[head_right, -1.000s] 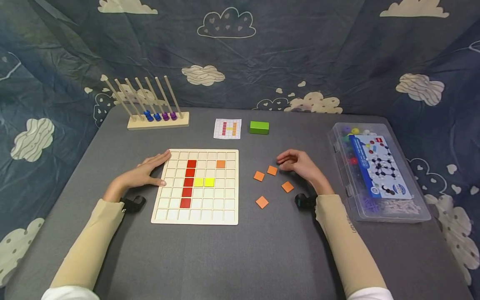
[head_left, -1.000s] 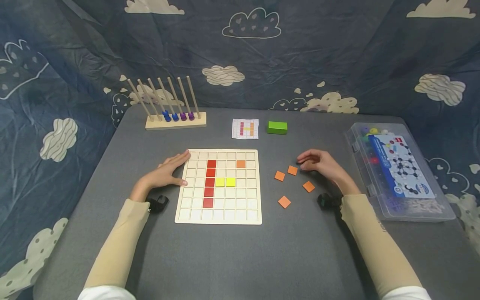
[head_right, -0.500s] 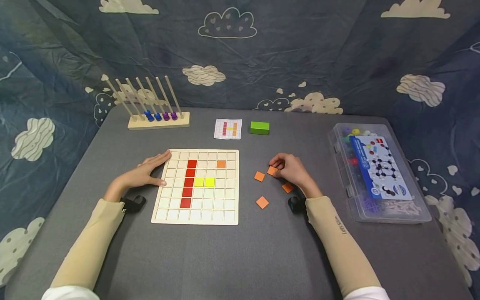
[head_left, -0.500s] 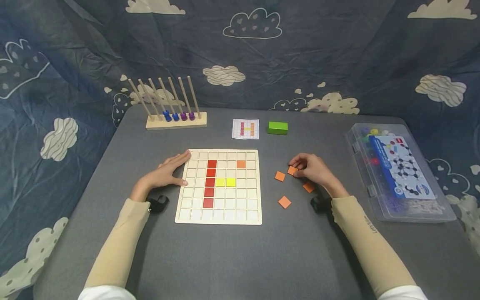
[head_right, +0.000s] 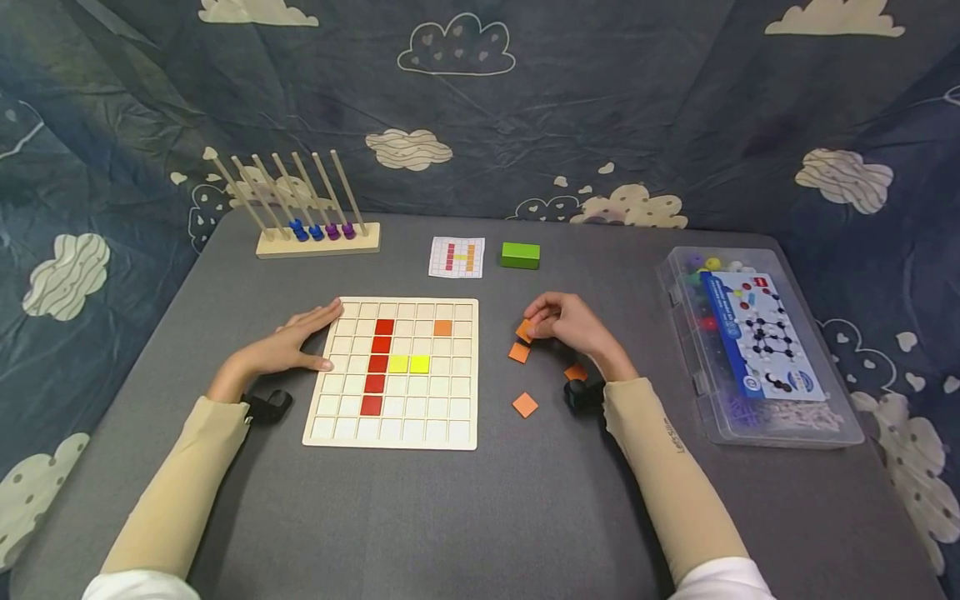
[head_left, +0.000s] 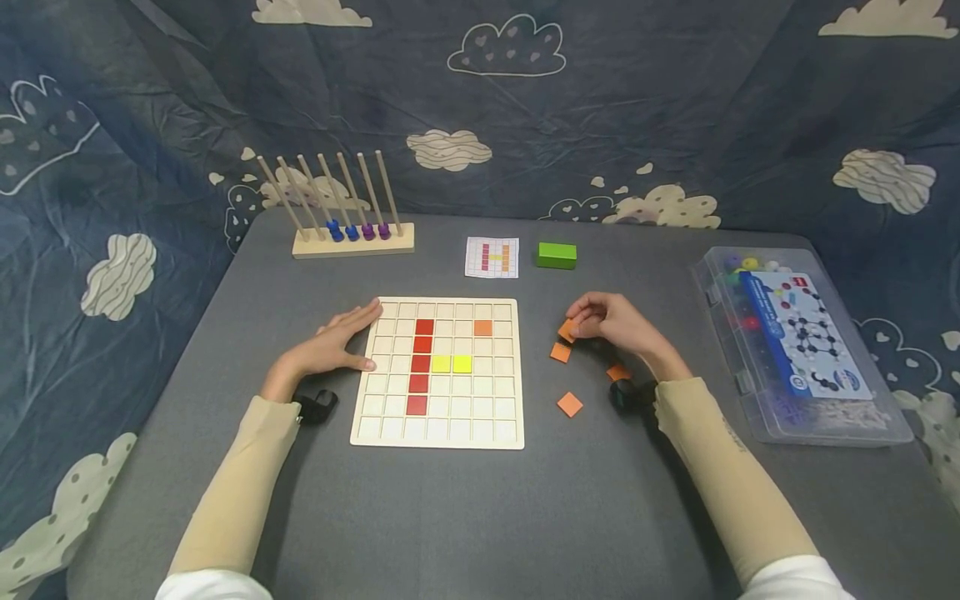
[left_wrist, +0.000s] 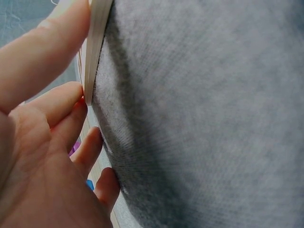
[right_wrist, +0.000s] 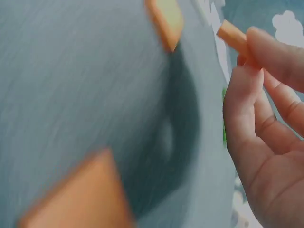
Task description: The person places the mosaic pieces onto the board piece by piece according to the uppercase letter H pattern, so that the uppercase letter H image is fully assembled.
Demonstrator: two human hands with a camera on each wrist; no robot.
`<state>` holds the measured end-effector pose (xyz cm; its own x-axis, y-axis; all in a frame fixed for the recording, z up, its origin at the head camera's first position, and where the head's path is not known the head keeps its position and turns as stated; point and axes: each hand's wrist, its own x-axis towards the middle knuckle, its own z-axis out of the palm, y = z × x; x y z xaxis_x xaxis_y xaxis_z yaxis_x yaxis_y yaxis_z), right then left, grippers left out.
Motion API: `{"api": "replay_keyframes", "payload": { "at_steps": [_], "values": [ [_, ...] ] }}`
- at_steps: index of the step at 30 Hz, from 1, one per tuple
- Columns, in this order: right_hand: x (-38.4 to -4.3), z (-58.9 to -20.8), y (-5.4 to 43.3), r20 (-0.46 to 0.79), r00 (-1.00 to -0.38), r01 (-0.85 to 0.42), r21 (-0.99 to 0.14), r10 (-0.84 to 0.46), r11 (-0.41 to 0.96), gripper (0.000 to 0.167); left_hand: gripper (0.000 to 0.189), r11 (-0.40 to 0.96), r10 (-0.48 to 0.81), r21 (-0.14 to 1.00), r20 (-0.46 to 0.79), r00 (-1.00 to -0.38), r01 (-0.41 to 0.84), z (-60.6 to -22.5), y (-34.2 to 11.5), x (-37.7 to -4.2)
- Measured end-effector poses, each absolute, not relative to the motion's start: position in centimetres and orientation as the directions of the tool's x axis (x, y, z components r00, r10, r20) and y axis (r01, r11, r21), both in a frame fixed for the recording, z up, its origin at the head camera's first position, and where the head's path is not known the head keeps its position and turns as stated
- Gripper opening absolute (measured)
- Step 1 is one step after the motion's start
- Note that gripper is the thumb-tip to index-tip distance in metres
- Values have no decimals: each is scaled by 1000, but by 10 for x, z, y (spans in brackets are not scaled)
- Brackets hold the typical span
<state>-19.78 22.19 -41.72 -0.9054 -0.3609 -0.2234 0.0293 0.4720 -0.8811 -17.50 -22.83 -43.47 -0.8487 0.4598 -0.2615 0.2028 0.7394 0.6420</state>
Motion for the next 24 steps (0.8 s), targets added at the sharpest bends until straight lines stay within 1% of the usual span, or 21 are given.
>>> {"api": "replay_keyframes", "payload": {
  "at_steps": [4,9,14,19,24],
  "values": [
    [-204,-414,200,-199,-889,-7,-895,-413,446,20,95,739,463,641,-259,-847,208,-435,-229,-175],
    [-209,-415,165,-168,-856,-64,-905,-490,421,14,95,741,461,640,-263,-847,204,-434,-229,-175],
    [-211,-416,132,-178,-830,-97,-887,-528,451,11,94,739,462,641,-260,-848,206,-435,-228,-175],
    [-208,-419,107,-187,-821,-173,-820,-540,546,10,95,739,462,642,-259,-849,206,-436,-229,-175],
    [-206,-423,95,-126,-823,-301,-729,-553,614,12,95,740,458,641,-261,-850,202,-435,-228,-174]
  ]
}}
